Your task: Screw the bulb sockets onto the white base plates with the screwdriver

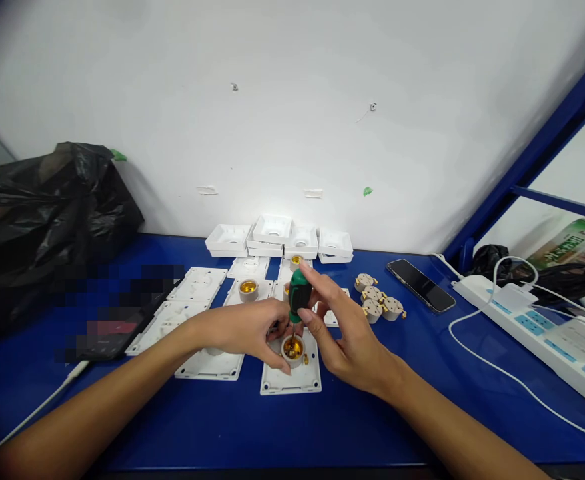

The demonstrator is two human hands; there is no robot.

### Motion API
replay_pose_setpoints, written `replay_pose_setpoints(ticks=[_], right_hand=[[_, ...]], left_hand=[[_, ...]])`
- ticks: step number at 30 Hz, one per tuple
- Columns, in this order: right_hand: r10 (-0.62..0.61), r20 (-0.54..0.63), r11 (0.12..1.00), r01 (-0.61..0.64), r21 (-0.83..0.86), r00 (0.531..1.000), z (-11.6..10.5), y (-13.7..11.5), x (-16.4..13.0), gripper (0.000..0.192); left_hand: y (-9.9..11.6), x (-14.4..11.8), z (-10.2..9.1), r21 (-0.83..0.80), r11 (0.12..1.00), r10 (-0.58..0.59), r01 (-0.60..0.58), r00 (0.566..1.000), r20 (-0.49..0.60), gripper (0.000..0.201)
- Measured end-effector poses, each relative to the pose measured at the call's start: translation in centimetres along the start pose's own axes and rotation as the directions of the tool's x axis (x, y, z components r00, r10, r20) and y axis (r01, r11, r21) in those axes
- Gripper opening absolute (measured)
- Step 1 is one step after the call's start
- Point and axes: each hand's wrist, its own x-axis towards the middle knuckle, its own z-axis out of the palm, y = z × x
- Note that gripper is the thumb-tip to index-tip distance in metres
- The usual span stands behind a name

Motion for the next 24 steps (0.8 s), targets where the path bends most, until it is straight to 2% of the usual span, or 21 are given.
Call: replay_pose_setpoints(ticks=[6, 14, 21, 24], right_hand=[[-0.005, -0.021, 1.000, 0.005, 0.009, 1.000, 0.15, -0.14, 0.15, 0.068], [-0.124, -0.068, 0.990, 0.128, 0.058, 0.990, 0.05, -0.23, 0.86, 0.070], [-0.014, -0.028, 1.000, 0.014, -0.015, 0.999, 0.07, -0.19, 0.26, 0.067], [-0.003, -0.022, 1.000, 0.003, -0.014, 1.000, 0.10, -0.25, 0.18, 0.068]], left_hand=[[0.09, 0.01, -0.04, -0.016, 1.000, 0.009, -0.009, 1.000, -0.002, 0.046], [0.25, -0.05, -0.05, -0.027, 0.999, 0.024, -0.023, 0.999, 0.022, 0.047], [0.17, 0.01, -0.11, -0.003, 1.000, 0.002, -0.002, 1.000, 0.001, 0.047], [0.16, 0.02, -0.06, -0.014, 1.000, 0.005, -0.005, 1.000, -0.003, 0.047]])
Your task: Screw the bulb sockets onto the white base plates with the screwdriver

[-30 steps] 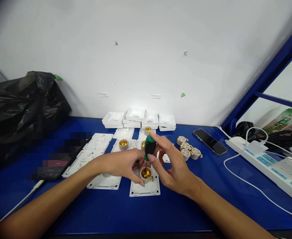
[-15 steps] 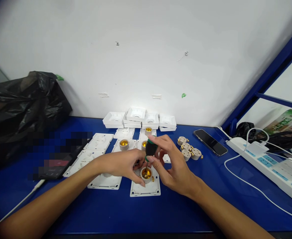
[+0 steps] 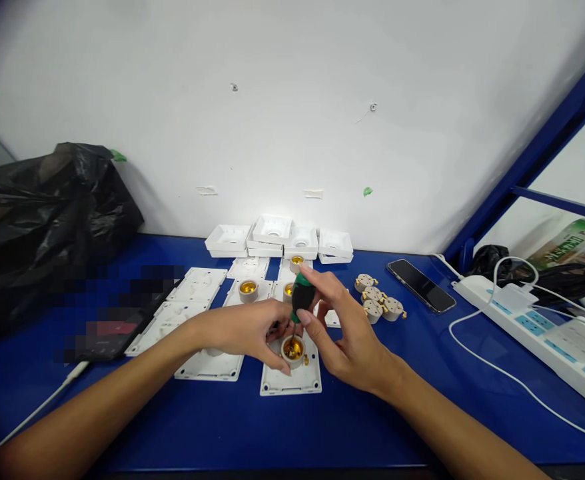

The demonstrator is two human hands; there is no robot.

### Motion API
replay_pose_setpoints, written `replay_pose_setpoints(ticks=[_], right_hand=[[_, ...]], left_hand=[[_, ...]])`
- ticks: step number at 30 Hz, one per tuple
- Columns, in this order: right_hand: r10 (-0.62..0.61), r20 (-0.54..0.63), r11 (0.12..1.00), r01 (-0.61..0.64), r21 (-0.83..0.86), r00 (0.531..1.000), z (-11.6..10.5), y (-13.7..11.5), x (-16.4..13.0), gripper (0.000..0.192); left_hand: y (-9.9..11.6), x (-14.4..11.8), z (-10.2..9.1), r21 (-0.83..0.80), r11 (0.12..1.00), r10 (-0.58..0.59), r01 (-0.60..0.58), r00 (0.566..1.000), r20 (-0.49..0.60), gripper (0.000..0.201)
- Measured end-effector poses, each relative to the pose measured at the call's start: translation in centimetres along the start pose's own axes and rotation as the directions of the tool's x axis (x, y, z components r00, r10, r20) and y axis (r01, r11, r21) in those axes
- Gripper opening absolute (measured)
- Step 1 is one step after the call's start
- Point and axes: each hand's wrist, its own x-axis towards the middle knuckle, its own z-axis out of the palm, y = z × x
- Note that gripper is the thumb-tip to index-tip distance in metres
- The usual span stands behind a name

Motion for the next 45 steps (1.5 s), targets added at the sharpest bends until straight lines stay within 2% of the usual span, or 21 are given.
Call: replay_pose_setpoints(ticks=[4, 10, 16, 23, 30, 45], right_hand=[[-0.014, -0.033, 0.999, 0.016, 0.047, 0.999, 0.02, -0.09, 0.15, 0.066], [0.010, 0.021, 0.995, -0.012, 0.100, 1.000, -0.06, -0.18, 0.29, 0.068], [-0.090, -0.055, 0.989, 0.095, 0.109, 0.994, -0.12, -0.03, 0.71, 0.073], [-0.009, -0.038, 0.997, 0.012, 0.077, 0.999, 0.03, -0.35, 0.59, 0.069], [-0.012, -0.056, 0.997, 0.016, 0.070, 0.998, 0.10, -0.17, 0.38, 0.064], [-0.054, -0.041, 0.993, 0.058, 0.102, 0.998, 0.01, -0.12, 0.54, 0.068]], left_hand=[[0.00, 0.01, 0.10, -0.017, 1.000, 0.019, -0.019, 1.000, 0.015, 0.045], [0.05, -0.02, 0.02, -0.010, 1.000, 0.015, -0.014, 1.000, 0.020, 0.046], [0.09, -0.10, -0.11, -0.005, 1.000, 0.002, -0.001, 1.000, 0.015, 0.046], [0.11, -0.09, -0.08, 0.012, 0.999, -0.034, 0.033, 0.999, 0.019, 0.047], [0.22, -0.16, -0.06, 0.007, 1.000, -0.028, 0.028, 1.000, 0.007, 0.045], [0.07, -0.09, 0.00, -0.004, 1.000, -0.012, 0.012, 1.000, 0.002, 0.044]])
